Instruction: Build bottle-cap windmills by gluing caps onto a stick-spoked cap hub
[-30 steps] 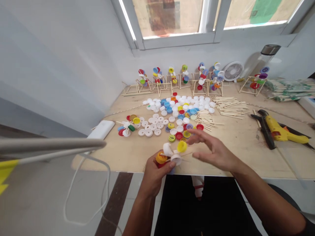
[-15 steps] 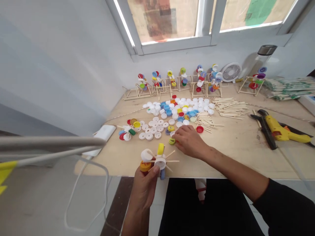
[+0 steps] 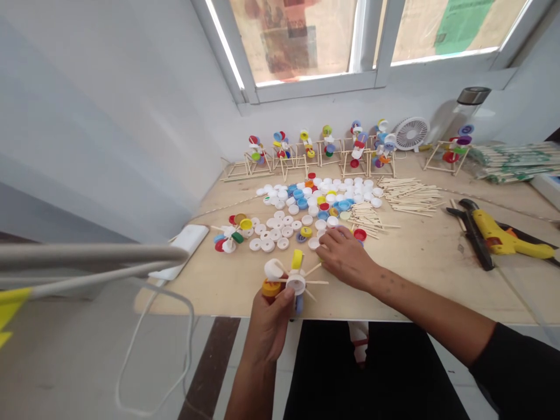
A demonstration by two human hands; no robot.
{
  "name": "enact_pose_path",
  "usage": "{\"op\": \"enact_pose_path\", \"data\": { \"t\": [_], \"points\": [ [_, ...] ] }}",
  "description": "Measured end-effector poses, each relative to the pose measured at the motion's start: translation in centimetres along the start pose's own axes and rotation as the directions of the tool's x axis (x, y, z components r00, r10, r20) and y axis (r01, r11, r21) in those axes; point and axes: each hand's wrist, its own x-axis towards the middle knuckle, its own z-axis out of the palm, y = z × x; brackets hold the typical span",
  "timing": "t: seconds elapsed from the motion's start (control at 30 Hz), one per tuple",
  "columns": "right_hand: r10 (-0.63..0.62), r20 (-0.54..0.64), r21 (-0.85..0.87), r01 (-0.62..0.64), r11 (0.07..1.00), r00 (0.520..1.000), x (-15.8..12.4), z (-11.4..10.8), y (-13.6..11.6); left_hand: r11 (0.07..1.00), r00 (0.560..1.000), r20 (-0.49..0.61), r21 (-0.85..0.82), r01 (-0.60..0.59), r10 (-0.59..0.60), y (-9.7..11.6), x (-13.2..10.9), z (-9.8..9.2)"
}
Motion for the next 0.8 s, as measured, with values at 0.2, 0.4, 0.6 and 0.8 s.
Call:
{"op": "enact_pose_path", "data": {
  "t": [0.2,0.4,0.6,0.8],
  "points": [
    [-0.019,-0.024,0.061,0.021,0.998,1.000,-2.2,-0.4,1.8,0.998,0.999,0.032,-0.067,-0.004,0.007,-0.4,1.0,0.6],
    [0.038,-0.083,0.213,-0.019,0.977,0.996,-2.0,-0.5,2.5,0.991,1.000,0.021,-0.131,-0.019,0.022,-0.8,1.7,0.4],
    [0.156,0.070,0.113,-0.163,0.980,0.985,3.2,-0.6,1.1,0.988,0.999,0.045,-0.156,-0.003,0.010,-0.7,1.8,0.0],
    [0.160,0.182,0.059,-0.173,0.983,0.970,7.4,1.0,0.5,0.984,0.999,0.043,-0.180,-0.014,0.022,-0.8,1.7,-0.2]
  ]
}}
